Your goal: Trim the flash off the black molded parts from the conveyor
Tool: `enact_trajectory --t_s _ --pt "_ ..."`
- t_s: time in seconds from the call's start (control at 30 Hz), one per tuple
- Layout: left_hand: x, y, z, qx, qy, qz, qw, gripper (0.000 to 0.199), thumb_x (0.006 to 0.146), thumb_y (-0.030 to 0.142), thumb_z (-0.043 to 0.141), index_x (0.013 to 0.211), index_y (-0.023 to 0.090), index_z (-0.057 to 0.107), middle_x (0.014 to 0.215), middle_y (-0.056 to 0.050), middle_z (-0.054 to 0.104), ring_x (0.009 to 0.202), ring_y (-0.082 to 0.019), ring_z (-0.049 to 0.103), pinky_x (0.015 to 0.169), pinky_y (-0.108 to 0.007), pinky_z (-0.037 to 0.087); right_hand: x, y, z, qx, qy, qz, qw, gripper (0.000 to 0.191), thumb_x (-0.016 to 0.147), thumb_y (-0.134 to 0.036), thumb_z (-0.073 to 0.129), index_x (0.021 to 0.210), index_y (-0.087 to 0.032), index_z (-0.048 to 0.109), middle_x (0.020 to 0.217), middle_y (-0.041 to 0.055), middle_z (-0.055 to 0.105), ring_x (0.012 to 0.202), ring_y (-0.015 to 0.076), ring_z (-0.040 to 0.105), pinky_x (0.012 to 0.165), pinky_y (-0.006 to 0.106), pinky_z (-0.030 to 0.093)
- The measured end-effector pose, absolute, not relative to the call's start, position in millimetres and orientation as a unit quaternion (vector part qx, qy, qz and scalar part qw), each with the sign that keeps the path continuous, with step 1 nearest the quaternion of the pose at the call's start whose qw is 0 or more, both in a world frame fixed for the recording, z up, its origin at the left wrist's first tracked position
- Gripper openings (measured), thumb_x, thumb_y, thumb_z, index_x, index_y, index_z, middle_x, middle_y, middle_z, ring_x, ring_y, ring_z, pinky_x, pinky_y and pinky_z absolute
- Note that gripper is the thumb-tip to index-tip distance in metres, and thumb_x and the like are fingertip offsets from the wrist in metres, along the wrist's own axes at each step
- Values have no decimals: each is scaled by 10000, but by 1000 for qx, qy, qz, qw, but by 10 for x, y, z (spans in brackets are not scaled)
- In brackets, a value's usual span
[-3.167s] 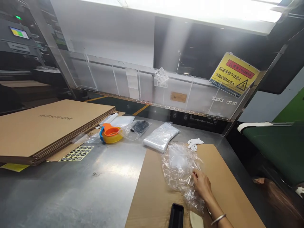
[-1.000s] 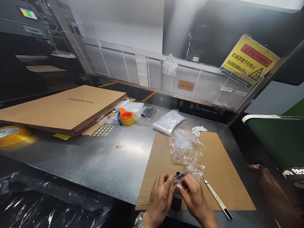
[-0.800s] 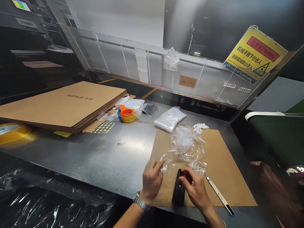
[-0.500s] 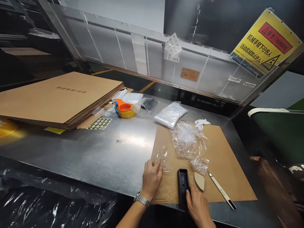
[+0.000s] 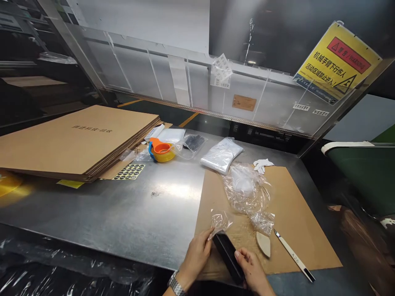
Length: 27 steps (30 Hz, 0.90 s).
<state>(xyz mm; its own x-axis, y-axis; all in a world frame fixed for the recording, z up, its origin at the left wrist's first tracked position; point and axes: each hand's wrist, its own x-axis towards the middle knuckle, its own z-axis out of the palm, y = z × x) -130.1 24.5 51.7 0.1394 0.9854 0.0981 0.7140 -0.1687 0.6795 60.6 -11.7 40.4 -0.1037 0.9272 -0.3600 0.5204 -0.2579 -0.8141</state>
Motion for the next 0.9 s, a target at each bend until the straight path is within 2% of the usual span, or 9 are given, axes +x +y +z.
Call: enact_trajectory --t_s 0.13,0.23,0.33,0.43,0.53,0.63,0.73,0.8,0.9 --pt "-1228 140 461 717 617 258 199 356 877 166 362 1145 210 591 1003 -49 703 891 -184 665 762 -285 542 603 -132 351 -671 -604 360 235 576 838 -675 261 702 -199 555 582 40 595 551 176 590 478 231 391" --pt "-1188 178 501 715 637 250 139 376 862 130 362 1184 162 552 948 -112 654 869 -242 632 731 -374 526 519 -185 346 -690 -627 279 231 445 876 -553 326 788 -229 618 608 67 639 591 214 626 527 252 387" --pt "-1128 235 582 744 613 242 110 296 865 127 378 1017 196 622 868 -85 614 823 -239 590 715 -380 495 436 -215 341 -689 -650 229 223 390 889 -466 335 794 -239 637 648 88 662 595 230 640 546 267 396" --pt "-1025 212 682 786 563 230 111 215 858 139 439 843 229 633 791 -33 601 752 -197 570 650 -300 478 449 -161 357 -672 -673 212 223 358 891 -416 338 844 -228 640 692 91 683 636 243 659 577 282 429" --pt "-924 137 794 795 555 223 103 195 859 147 454 868 231 630 807 -35 599 767 -198 566 636 -288 470 566 -20 407 -651 -686 223 234 344 908 -363 322 1042 -194 590 746 66 706 671 206 677 570 245 463" --pt "-827 54 916 771 593 219 81 273 898 151 362 976 193 620 816 -81 588 769 -225 565 626 -324 464 692 114 503 -635 -699 228 236 367 920 -298 274 1118 -152 546 837 78 714 688 179 680 563 226 478" --pt "-664 -55 1050 774 593 206 86 267 887 154 392 1029 200 614 812 -80 607 743 -222 575 602 -311 459 771 147 665 -625 -723 211 206 429 896 -235 294 1250 -62 464 795 140 701 696 248 675 565 291 469" --pt "-527 -127 1148 790 572 195 102 220 856 150 453 954 222 636 796 -53 630 723 -203 583 601 -286 458 823 128 806 -610 -745 205 175 504 858 -198 358 1319 6 381 693 149 681 645 287 663 528 312 438" --pt "-387 -184 1306 784 579 190 120 239 843 122 435 955 205 629 817 -62 647 755 -214 590 645 -301 463 934 120 1026 -566 -782 216 147 421 867 -191 363 1252 -70 484 686 119 682 637 250 658 524 273 403"
